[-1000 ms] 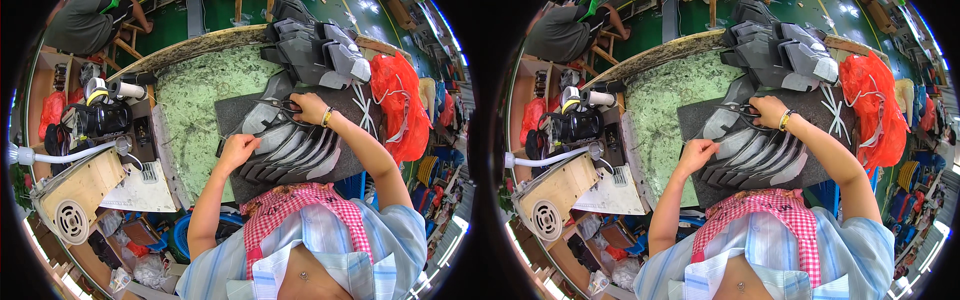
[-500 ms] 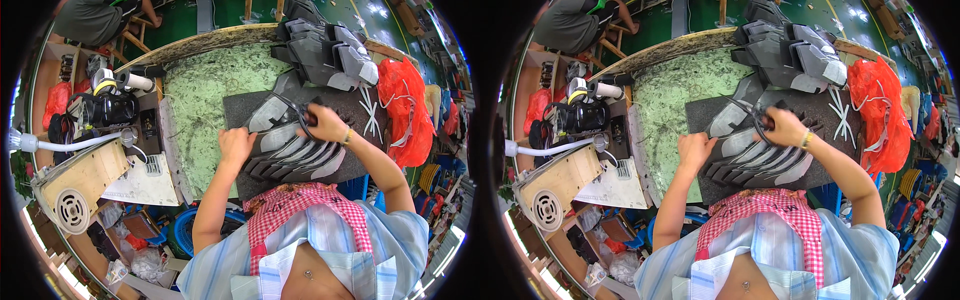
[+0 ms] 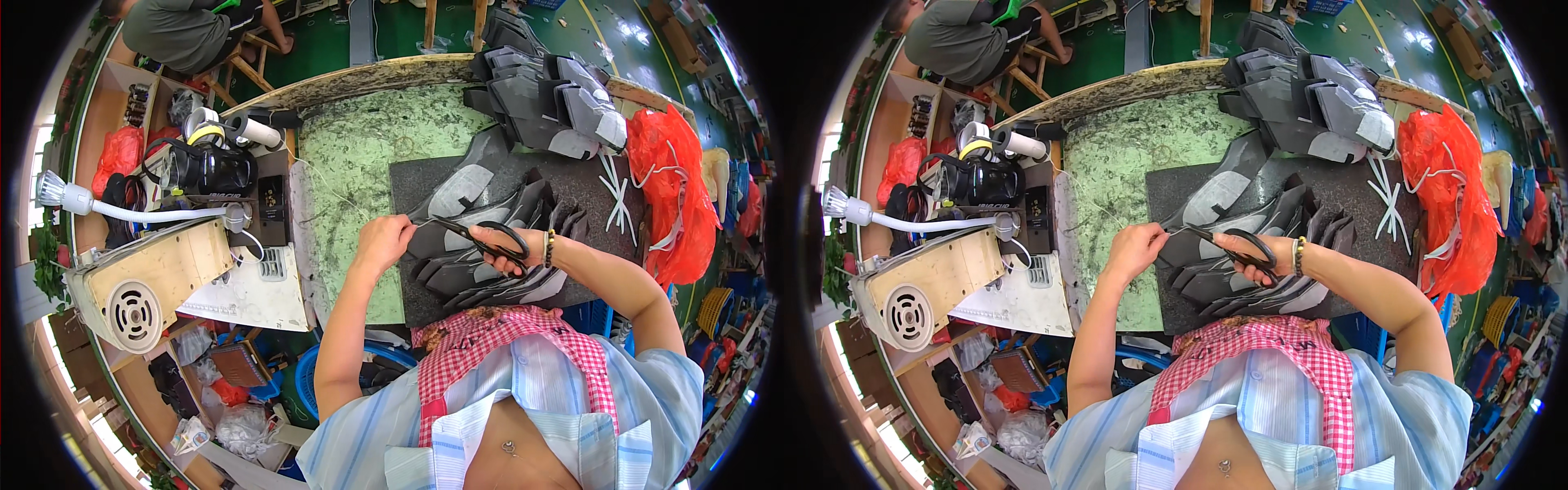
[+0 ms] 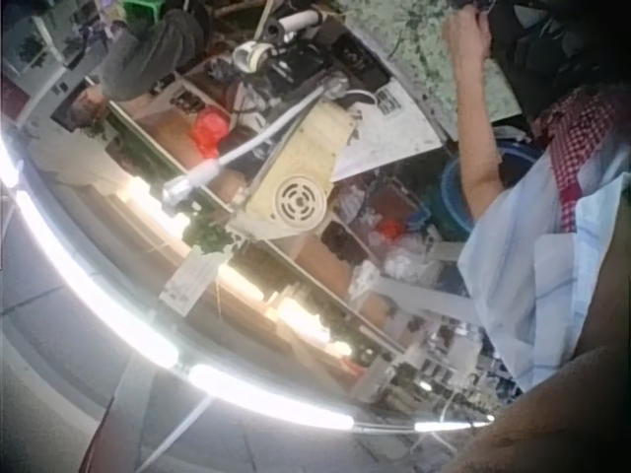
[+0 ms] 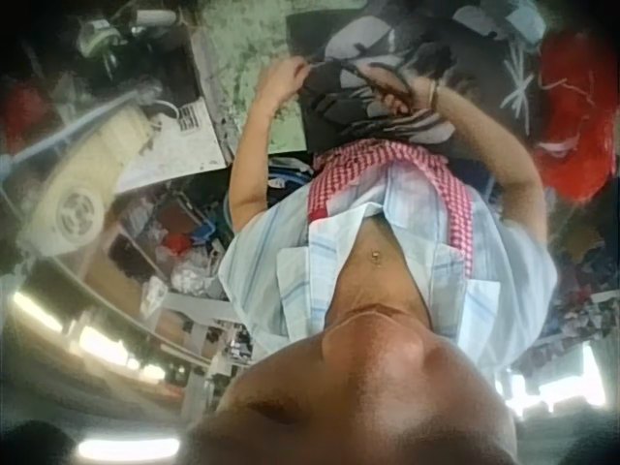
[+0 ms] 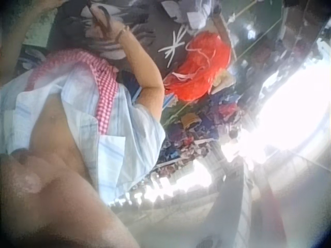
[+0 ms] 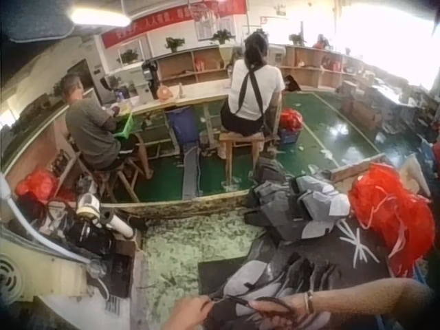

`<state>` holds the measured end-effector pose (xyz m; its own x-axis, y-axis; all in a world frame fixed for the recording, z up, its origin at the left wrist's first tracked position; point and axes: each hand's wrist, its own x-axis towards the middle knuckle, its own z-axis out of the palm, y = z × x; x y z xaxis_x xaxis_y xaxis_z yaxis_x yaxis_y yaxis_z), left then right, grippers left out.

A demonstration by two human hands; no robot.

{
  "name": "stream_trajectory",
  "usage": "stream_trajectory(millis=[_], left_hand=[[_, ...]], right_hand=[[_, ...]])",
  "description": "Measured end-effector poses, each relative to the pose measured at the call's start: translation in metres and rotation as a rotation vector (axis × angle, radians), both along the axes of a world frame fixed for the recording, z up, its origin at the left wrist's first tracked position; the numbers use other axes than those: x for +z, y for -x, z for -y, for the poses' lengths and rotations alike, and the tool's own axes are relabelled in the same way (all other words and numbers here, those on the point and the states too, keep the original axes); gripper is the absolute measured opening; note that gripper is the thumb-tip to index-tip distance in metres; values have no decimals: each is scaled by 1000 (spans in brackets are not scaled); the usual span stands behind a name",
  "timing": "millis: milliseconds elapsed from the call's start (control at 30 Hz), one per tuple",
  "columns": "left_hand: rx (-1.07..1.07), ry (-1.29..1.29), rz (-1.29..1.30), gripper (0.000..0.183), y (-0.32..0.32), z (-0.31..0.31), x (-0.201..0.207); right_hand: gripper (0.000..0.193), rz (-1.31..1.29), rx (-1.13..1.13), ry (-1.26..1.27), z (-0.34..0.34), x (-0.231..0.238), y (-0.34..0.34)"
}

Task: The person organizes shoe parts into plastic baskets, arranges a stack of shoe pieces on the workbench, and cuts connecting threads between the pieces using scissors before placing the separated parts into a basket.

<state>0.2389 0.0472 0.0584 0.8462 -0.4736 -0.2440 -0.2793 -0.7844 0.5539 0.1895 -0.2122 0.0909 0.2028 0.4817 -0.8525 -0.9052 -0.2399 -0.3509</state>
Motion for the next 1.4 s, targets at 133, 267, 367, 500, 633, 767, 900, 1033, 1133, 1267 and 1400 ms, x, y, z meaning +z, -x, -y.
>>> stream_trajectory(millis=[133,267,367,500,633,767,900,1033,1133,1267,1400], left_hand=[[-3,31,58,17,1,-2,-3],[97,331,-119,15,34,30,15],[236,561,-285,17,55,72,41],[278,627,-458,15,44,86,48],[89,394,115,17,-2,57,20],[251,163,-193,22,-14,20,26],[294,166,-222,26,-12,31,-2],[344,2,-183,30,-23,34,-37],[331,-151,-158,32,-29,37,-26],[245,-236,-64,36,-25,11,-15],[213,-150,-103,33,-19,-7,-9]], right_hand=[[67,8,28,-11,1,-1,-6],[50,398,-2,-1,18,10,-9],[39,619,-162,-100,23,12,-19],[40,557,-220,-104,30,18,-41],[32,962,-205,213,33,-13,-68],[30,1346,17,697,30,-20,-104],[29,1407,155,664,20,-45,-131],[33,1482,419,858,14,-52,-138],[35,1621,451,987,22,-33,-135],[72,385,285,-6,32,2,-78],[87,-149,177,-118,-3,-9,-31]])
